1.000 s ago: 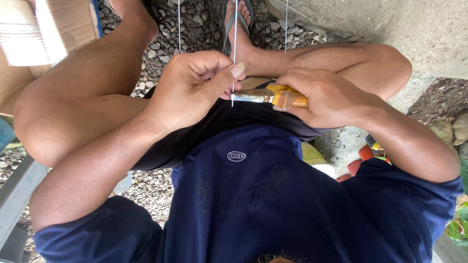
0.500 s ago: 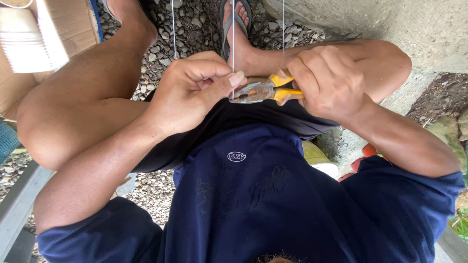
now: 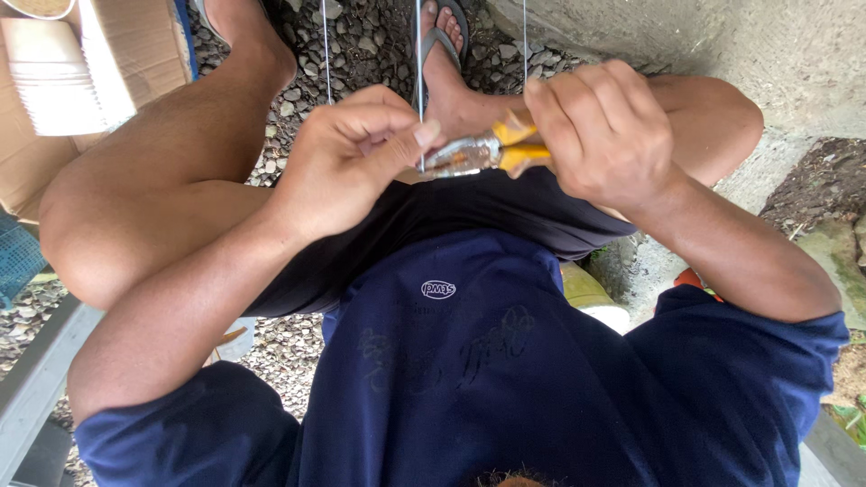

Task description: The person sits cross-legged on a gravel surface and uses pliers to bend and cut metal wire. They then insert the wire ends into holes on a small white plastic cup and bend the wire to secure it.

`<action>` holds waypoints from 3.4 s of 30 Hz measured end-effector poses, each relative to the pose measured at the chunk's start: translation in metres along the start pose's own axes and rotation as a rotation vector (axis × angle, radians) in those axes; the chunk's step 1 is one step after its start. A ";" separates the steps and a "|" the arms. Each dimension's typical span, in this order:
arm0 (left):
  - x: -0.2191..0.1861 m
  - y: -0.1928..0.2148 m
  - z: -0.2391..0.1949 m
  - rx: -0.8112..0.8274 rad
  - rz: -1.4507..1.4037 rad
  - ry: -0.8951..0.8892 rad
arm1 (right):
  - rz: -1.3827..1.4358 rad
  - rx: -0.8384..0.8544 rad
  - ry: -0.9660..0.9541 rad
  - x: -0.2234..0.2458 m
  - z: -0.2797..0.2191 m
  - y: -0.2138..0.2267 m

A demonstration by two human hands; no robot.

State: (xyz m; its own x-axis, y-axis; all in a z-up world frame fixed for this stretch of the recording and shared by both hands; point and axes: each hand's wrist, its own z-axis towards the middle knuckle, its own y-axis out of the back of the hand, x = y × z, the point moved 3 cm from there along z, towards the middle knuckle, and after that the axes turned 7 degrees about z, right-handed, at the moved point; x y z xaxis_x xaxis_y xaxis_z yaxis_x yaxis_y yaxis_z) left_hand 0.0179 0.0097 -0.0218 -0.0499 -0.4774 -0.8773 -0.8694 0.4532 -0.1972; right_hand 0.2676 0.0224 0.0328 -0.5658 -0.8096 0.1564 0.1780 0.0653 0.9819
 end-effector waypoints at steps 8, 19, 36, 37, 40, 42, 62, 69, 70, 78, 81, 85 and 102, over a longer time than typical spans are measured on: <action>0.012 0.003 0.001 -0.022 -0.125 0.053 | 0.543 0.148 -0.237 -0.015 -0.020 -0.034; 0.009 0.007 0.016 0.002 -0.163 0.063 | 0.146 -0.164 -0.685 -0.112 -0.119 -0.131; 0.034 0.074 0.003 -0.303 0.046 0.025 | 0.635 -0.112 -0.932 -0.013 -0.108 -0.177; 0.040 0.079 0.003 -0.318 0.038 0.035 | 0.773 -0.156 -0.971 -0.018 -0.103 -0.189; 0.060 0.095 0.007 -0.396 0.336 0.005 | 1.429 -0.240 -1.150 -0.024 -0.094 -0.214; 0.076 0.103 0.011 -0.410 0.406 -0.068 | 1.721 -0.240 -1.190 -0.026 -0.091 -0.213; 0.142 0.019 0.100 0.331 -0.576 0.023 | 2.074 -0.482 -0.858 -0.003 -0.087 -0.069; 0.178 0.031 0.121 -0.504 0.017 0.261 | 1.826 -0.279 -0.927 0.005 -0.044 -0.073; 0.168 0.044 0.112 -0.704 0.305 0.151 | 1.862 -0.264 -0.902 0.009 -0.037 -0.077; 0.067 0.017 0.029 -0.339 -0.104 -0.005 | 1.921 -0.148 -0.786 0.047 0.022 -0.107; 0.039 -0.008 0.023 -0.171 -0.204 0.121 | 1.864 -0.167 -0.675 0.057 0.031 -0.107; 0.020 -0.013 0.027 -0.164 -0.044 -0.010 | 1.330 -0.226 -0.666 0.033 -0.004 -0.100; 0.021 -0.002 0.012 0.067 -0.011 0.131 | 0.277 0.106 -0.800 -0.145 -0.137 -0.156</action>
State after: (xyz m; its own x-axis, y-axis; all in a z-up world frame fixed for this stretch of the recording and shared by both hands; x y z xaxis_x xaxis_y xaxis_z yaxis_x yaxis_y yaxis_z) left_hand 0.0246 0.0084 -0.0449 -0.1081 -0.5748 -0.8111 -0.8354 0.4948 -0.2393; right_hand 0.4322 0.0494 -0.1574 -0.9183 -0.1030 0.3823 0.3406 0.2867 0.8954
